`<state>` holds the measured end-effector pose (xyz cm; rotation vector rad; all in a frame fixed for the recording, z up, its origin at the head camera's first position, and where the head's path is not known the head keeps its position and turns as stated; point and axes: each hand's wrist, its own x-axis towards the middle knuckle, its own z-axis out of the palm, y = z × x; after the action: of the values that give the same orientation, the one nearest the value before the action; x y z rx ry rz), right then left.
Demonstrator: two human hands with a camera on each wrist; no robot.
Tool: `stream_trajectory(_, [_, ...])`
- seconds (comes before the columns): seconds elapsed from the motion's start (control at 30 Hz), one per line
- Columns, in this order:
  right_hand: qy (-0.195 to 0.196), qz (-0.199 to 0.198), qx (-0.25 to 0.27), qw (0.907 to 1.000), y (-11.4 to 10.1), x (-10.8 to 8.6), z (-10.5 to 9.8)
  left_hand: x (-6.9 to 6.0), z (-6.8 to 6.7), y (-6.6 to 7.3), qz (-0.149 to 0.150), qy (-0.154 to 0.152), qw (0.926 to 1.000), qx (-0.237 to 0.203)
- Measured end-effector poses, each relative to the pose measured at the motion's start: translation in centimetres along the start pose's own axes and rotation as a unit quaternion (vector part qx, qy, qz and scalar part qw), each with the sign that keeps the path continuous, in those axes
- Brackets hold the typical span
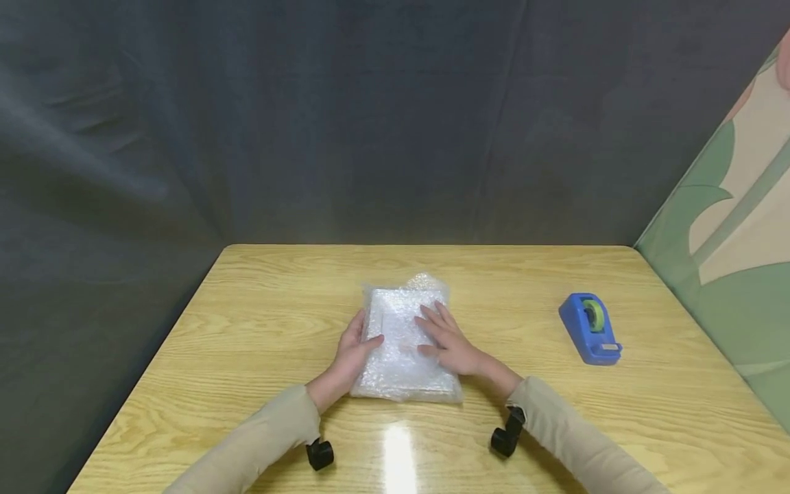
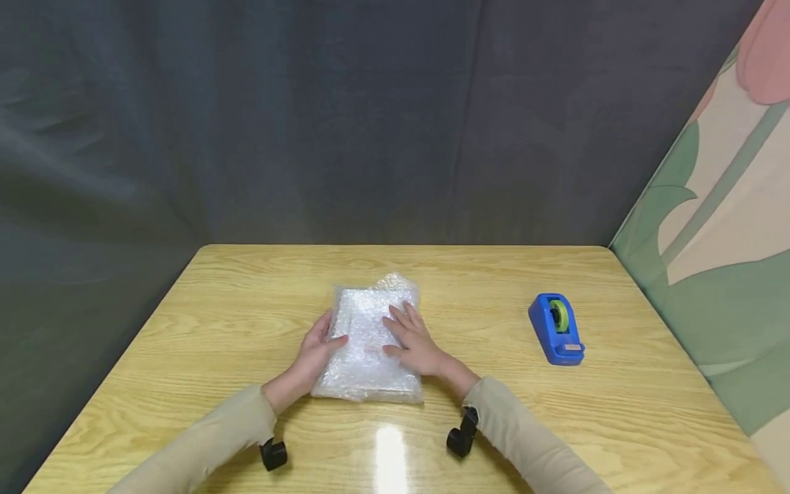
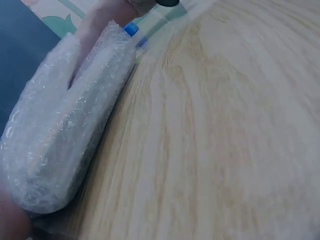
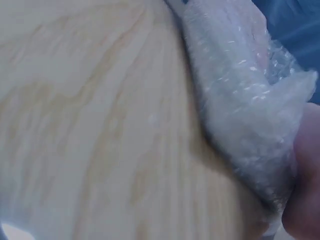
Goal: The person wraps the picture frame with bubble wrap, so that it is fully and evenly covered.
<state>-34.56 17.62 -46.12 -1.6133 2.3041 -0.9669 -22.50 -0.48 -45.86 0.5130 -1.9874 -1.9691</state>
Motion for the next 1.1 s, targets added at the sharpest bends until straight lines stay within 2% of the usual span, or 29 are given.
stream_trajectory(0.1, [-0.019,0.024,0.055,0.998,-0.1,-0.1,-0.4,-0.1,0.2,0.3,0.003,-0.037,0.9988,0.032])
stream_trajectory(0.17, [-0.029,0.039,0.08,0.9956,-0.2,-0.1,-0.5,-0.2,0.3,0.4,0.005,-0.061,0.9951,0.077])
stream_trajectory(0.23, [-0.037,0.053,0.091,0.9937,-0.3,-0.1,-0.6,-0.3,0.4,0.5,0.012,-0.084,0.9883,0.127])
stream_trajectory(0.3, [-0.042,0.061,0.09,0.9932,-0.4,-0.1,-0.6,-0.4,0.5,0.7,0.033,-0.099,0.9755,0.193])
stream_trajectory(0.37, [-0.044,0.061,0.082,0.9938,-0.4,-0.1,-0.6,-0.4,0.7,0.9,0.058,-0.106,0.9557,0.269])
stream_trajectory(0.4, [-0.045,0.059,0.074,0.9945,-0.4,-0.1,-0.6,-0.4,0.8,0.9,0.072,-0.106,0.9431,0.307])
stream_trajectory(0.5, [-0.048,0.044,0.046,0.9968,-0.4,0.0,-0.6,-0.4,1.2,1.1,0.1,-0.104,0.9004,0.411])
stream_trajectory(0.53, [-0.047,0.038,0.038,0.9975,-0.3,0.0,-0.6,-0.4,1.3,1.2,0.107,-0.104,0.8841,0.443])
stream_trajectory(0.63, [-0.05,0.023,0.024,0.9982,-0.4,0.0,-0.7,-0.4,1.4,1.4,0.121,-0.107,0.8452,0.509])
stream_trajectory(0.73, [-0.054,0.018,0.029,0.998,-0.4,0.0,-0.8,-0.3,1.3,1.8,0.136,-0.128,0.8159,0.547])
stream_trajectory(0.83, [-0.06,0.018,0.039,0.9973,-0.5,-0.1,-1.0,0.1,0.5,2.3,0.135,-0.171,0.8178,0.533])
stream_trajectory(0.97, [-0.068,0.023,0.05,0.9962,-0.5,-0.1,-1.1,1.0,-1.3,2.6,0.11,-0.247,0.8329,0.483])
stream_trajectory(1.03, [-0.071,0.026,0.053,0.9958,-0.5,-0.1,-1.0,1.4,-2.1,2.5,0.101,-0.275,0.8328,0.469])
stream_trajectory(1.1, [-0.072,0.029,0.053,0.9956,-0.5,-0.1,-1.0,1.6,-2.6,2.4,0.111,-0.29,0.8275,0.468])
